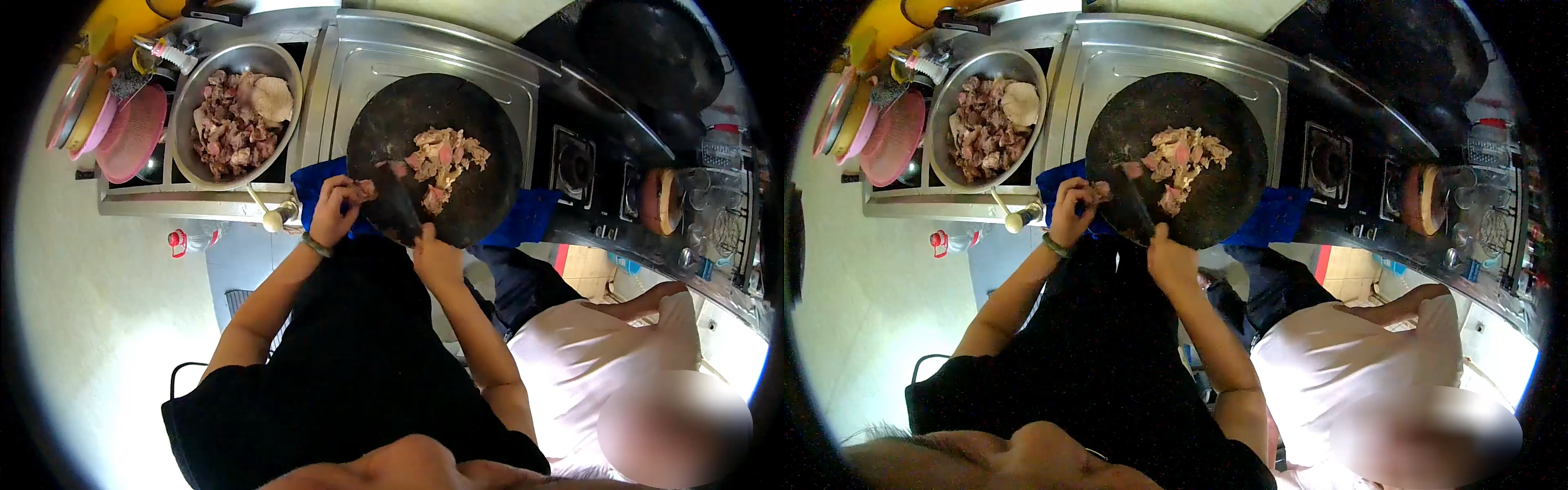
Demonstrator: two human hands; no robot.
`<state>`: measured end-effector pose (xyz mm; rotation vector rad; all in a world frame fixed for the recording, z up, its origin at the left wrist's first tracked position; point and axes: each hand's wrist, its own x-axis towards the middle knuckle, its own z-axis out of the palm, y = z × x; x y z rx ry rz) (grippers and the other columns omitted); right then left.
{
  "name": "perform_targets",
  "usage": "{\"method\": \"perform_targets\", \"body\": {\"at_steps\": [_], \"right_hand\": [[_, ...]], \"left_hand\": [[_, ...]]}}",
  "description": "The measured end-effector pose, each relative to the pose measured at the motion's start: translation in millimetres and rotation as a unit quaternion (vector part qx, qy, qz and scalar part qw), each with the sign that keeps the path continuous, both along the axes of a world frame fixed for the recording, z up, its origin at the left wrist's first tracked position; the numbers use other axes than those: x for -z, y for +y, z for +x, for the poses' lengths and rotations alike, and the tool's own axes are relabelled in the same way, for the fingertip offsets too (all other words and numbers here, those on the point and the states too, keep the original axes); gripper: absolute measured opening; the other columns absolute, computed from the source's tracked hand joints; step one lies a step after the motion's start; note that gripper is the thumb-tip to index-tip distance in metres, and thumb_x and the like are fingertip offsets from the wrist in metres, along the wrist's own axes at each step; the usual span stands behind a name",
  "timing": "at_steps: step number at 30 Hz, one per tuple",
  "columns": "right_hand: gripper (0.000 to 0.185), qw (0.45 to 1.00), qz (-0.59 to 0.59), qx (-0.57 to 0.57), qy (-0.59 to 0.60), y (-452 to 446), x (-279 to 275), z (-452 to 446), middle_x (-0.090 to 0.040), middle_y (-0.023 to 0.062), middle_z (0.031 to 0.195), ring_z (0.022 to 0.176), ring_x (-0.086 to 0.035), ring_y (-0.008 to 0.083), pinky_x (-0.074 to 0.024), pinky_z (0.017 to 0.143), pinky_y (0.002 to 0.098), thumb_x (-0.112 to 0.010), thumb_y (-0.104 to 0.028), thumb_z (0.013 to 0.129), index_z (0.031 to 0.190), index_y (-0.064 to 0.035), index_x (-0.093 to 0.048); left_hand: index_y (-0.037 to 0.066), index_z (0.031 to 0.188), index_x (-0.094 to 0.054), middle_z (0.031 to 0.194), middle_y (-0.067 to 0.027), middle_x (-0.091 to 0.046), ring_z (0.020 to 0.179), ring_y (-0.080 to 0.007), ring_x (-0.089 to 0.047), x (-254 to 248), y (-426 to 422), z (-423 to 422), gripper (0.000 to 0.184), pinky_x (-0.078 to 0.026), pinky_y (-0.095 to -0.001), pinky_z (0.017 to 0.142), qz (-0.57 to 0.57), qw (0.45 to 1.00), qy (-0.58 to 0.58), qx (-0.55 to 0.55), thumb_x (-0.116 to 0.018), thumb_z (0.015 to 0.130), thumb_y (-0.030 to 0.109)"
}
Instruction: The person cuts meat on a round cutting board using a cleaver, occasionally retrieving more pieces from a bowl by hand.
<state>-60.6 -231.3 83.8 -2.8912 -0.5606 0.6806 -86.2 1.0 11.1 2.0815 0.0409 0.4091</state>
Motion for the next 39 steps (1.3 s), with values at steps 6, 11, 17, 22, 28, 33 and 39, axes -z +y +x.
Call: {"method": "perform_targets", "body": {"at_steps": [6,11,17,22,28,33,39], "right_hand": [[0.032,0.994,0.064,0.037,-0.082,-15.1,2.4,-4.0,-0.063,0.0173,0.061,0.055,-0.064,0.0366,-0.0495,0.050,0.0467,-0.055,-0.026,0.091,0.113,-0.0044,-0.047],[0.031,0.993,0.086,0.039,-0.064,-12.8,-1.0,-12.0,-0.062,0.0174,0.060,0.054,-0.063,0.0359,-0.0487,0.048,0.0456,-0.055,-0.026,0.092,0.112,-0.0038,-0.048],[0.031,0.989,0.104,0.056,-0.087,-20.8,-4.1,-15.1,-0.063,0.0150,0.060,0.051,-0.062,0.0342,-0.0491,0.048,0.0453,-0.054,-0.028,0.092,0.112,-0.0053,-0.046],[0.031,0.982,0.135,0.104,-0.084,-35.3,-0.2,-17.4,-0.062,0.0167,0.060,0.053,-0.062,0.0362,-0.0491,0.049,0.0456,-0.056,-0.026,0.092,0.111,-0.0036,-0.047],[0.032,0.979,0.142,0.127,-0.076,-40.8,-0.3,-21.3,-0.063,0.0194,0.063,0.056,-0.063,0.0386,-0.0493,0.051,0.0467,-0.058,-0.025,0.091,0.110,-0.0014,-0.049],[0.032,0.942,0.223,0.250,-0.014,-59.3,16.9,-29.0,-0.063,0.0227,0.069,0.063,-0.065,0.0388,-0.0500,0.054,0.0459,-0.058,-0.022,0.092,0.111,0.0013,-0.047],[0.024,0.778,0.429,0.449,0.094,-83.8,12.5,-22.1,-0.063,0.0152,0.075,0.056,-0.061,0.0213,-0.0451,0.044,0.0323,-0.056,-0.015,0.094,0.109,0.0013,-0.046]], "left_hand": [[0.008,0.103,-0.060,0.121,-0.0149,-0.052,0.110,-0.0338,-0.054,8.1,-4.8,13.7,0.037,-0.047,-0.0393,0.092,0.114,0.991,-0.063,0.044,-0.078,0.072,0.002],[0.006,0.101,-0.061,0.119,-0.0142,-0.055,0.108,-0.0339,-0.055,-16.5,-13.7,20.7,0.033,-0.049,-0.0396,0.089,0.085,0.995,-0.024,-0.036,-0.075,0.072,0.000],[0.005,0.101,-0.060,0.104,-0.0143,-0.059,0.090,-0.0327,-0.060,3.9,-10.9,27.7,0.033,-0.052,-0.0376,0.079,0.089,0.995,-0.050,0.007,-0.073,0.071,-0.001],[0.003,0.101,-0.058,0.090,-0.0092,-0.062,0.075,-0.0200,-0.063,4.5,-5.9,27.3,0.017,-0.051,-0.0303,0.067,-0.139,0.983,0.088,-0.085,-0.063,0.085,0.002],[0.001,0.104,-0.055,0.086,-0.0032,-0.061,0.072,-0.0106,-0.060,-7.5,-2.4,32.4,0.014,-0.050,-0.0249,0.063,-0.478,0.852,0.181,-0.113,-0.053,0.097,0.012],[0.002,0.104,-0.055,0.094,-0.0047,-0.061,0.079,-0.0123,-0.061,12.8,-11.2,36.5,0.014,-0.050,-0.0249,0.068,-0.408,0.902,0.119,-0.071,-0.059,0.092,0.007],[0.008,0.115,-0.054,0.124,-0.0155,-0.050,0.108,-0.0317,-0.054,-16.1,-30.7,58.1,0.047,-0.045,-0.0374,0.092,0.004,0.999,0.014,0.042,-0.076,0.074,0.008]]}}
